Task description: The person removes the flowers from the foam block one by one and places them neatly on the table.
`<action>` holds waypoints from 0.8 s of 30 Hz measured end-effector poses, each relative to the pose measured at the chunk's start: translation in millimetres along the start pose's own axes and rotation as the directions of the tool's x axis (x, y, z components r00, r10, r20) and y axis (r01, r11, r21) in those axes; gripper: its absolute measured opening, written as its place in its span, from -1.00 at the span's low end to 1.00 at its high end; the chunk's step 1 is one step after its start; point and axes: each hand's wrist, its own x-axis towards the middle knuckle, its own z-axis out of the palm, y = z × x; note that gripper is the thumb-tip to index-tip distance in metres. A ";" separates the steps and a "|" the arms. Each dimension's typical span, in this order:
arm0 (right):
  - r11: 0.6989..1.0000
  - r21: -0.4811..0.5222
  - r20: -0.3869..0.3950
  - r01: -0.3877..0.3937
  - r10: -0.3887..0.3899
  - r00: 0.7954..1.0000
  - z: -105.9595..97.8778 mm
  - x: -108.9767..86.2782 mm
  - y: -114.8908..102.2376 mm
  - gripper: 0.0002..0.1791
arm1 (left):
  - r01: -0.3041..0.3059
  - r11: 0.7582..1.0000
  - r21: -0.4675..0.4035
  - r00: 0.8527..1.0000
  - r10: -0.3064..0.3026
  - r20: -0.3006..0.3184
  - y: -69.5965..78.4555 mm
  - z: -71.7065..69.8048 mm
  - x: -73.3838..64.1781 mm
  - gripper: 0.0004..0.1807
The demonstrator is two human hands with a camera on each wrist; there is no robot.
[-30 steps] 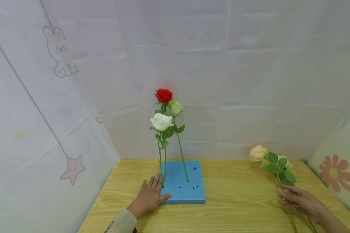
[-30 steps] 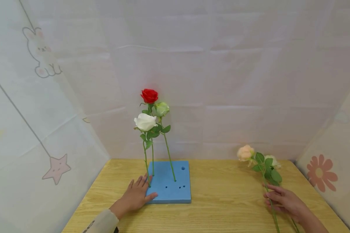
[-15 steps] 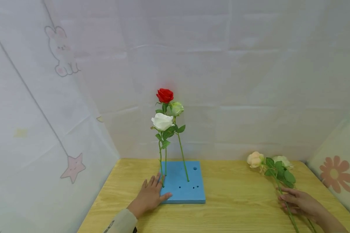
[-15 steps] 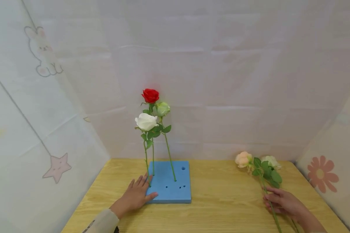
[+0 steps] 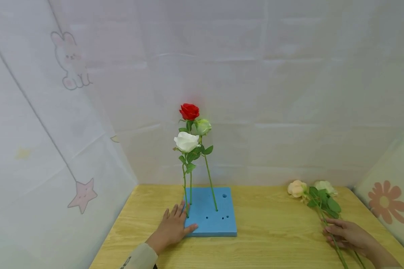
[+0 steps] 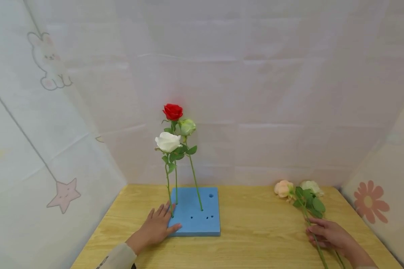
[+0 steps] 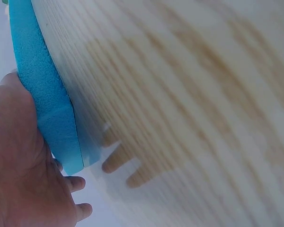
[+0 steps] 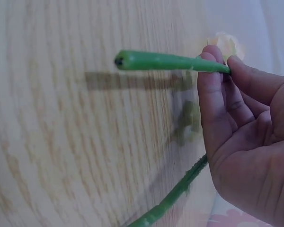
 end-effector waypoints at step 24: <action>0.997 -0.016 -0.040 -0.080 0.079 0.996 9.1 -2.2 -4.9 -0.03 | -0.019 1.000 -0.006 0.999 0.019 -0.028 -3.3 3.7 1.3 0.04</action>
